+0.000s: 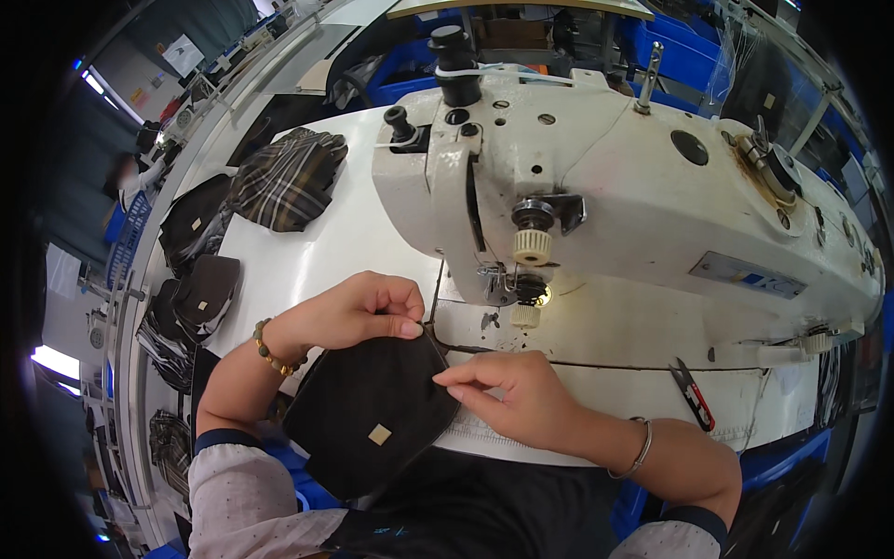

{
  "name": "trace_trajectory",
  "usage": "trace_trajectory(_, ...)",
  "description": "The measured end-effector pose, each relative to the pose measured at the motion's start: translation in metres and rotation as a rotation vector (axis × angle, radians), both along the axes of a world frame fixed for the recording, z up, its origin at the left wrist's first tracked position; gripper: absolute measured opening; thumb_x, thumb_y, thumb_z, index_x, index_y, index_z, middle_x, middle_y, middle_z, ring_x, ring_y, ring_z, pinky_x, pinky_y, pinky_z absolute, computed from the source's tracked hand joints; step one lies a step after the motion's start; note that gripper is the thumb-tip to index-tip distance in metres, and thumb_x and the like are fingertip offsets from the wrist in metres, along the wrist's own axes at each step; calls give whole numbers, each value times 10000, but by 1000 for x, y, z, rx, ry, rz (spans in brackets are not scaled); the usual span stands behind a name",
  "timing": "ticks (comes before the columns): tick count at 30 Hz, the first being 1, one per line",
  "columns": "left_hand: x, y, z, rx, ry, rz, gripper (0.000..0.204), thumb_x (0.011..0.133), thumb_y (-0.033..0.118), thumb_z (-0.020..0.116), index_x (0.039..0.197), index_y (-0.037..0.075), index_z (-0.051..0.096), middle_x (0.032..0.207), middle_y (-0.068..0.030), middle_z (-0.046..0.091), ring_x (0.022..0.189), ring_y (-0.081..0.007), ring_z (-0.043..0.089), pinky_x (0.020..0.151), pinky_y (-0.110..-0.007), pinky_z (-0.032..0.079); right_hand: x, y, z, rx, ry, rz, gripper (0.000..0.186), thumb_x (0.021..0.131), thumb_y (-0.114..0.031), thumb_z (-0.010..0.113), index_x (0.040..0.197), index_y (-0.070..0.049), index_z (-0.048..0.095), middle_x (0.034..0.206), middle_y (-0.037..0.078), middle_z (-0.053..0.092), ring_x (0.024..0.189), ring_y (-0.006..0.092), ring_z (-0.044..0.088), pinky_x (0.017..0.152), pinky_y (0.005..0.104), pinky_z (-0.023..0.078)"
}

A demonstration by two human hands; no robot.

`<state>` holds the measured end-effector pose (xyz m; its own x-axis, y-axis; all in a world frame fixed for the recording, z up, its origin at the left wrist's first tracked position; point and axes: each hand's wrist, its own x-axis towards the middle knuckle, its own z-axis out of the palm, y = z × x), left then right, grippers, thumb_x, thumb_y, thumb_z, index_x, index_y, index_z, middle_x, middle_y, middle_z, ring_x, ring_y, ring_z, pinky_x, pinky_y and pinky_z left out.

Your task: Sewing together fabric or leather panels using an industrial sewing machine.

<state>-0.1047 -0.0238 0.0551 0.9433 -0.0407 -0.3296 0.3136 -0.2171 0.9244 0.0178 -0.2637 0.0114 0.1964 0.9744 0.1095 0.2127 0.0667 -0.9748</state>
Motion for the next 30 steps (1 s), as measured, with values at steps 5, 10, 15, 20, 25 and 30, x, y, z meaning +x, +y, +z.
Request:
trace_trajectory(5, 26, 10, 7, 163, 85, -259, 115, 964, 125, 678, 938, 33, 614, 740, 60, 574, 703, -29, 469, 666, -233, 404, 0, 8, -23, 412, -393, 25, 393, 745, 107, 684, 1104, -43, 741, 925, 93, 738, 759, 226, 710, 694, 285, 577)
trace_trajectory(10, 54, 6, 5, 339, 60, -338, 134, 919, 152, 711, 925, 28, 660, 774, -13, 653, 730, -108, 579, 697, -285, 459, 12, 9, -17, 556, -973, -77, 310, 757, -90, 694, 1063, -43, 707, 859, 44, 693, 707, 177, 690, 542, 289, 523)
trace_trajectory(15, 65, -7, -23, 854, -194, -138, 100, 800, 159, 777, 866, 123, 712, 821, -30, 705, 818, -240, 673, 768, -388, 483, 13, 12, -26, 389, -1093, -160, 200, 774, -96, 698, 970, -56, 707, 690, 17, 576, 559, 173, 606, 449, 308, 446)
trace_trajectory(20, 77, -8, -44, 922, -343, 21, 120, 808, 164, 765, 920, 172, 721, 906, -2, 699, 969, -245, 637, 826, -470, 420, 20, 18, -29, 306, -1119, -223, 133, 800, -91, 713, 932, -87, 728, 658, 14, 571, 510, 173, 585, 418, 321, 409)
trace_trajectory(25, 88, 3, -57, 880, -445, 74, 329, 817, 169, 757, 1134, 244, 714, 1123, -27, 669, 1119, -264, 573, 815, -492, 391, 29, 17, -32, 148, -1264, -247, 299, 807, -73, 625, 1091, -40, 713, 707, 27, 639, 515, 223, 606, 450, 364, 463)
trace_trajectory(30, 101, 17, -62, 841, -437, -30, 433, 860, 215, 701, 1287, 270, 651, 1233, -35, 640, 1133, -262, 570, 815, -465, 378, 36, 21, -37, 123, -1214, -293, 305, 808, -56, 646, 1103, -68, 720, 726, 39, 662, 530, 246, 625, 460, 390, 476)
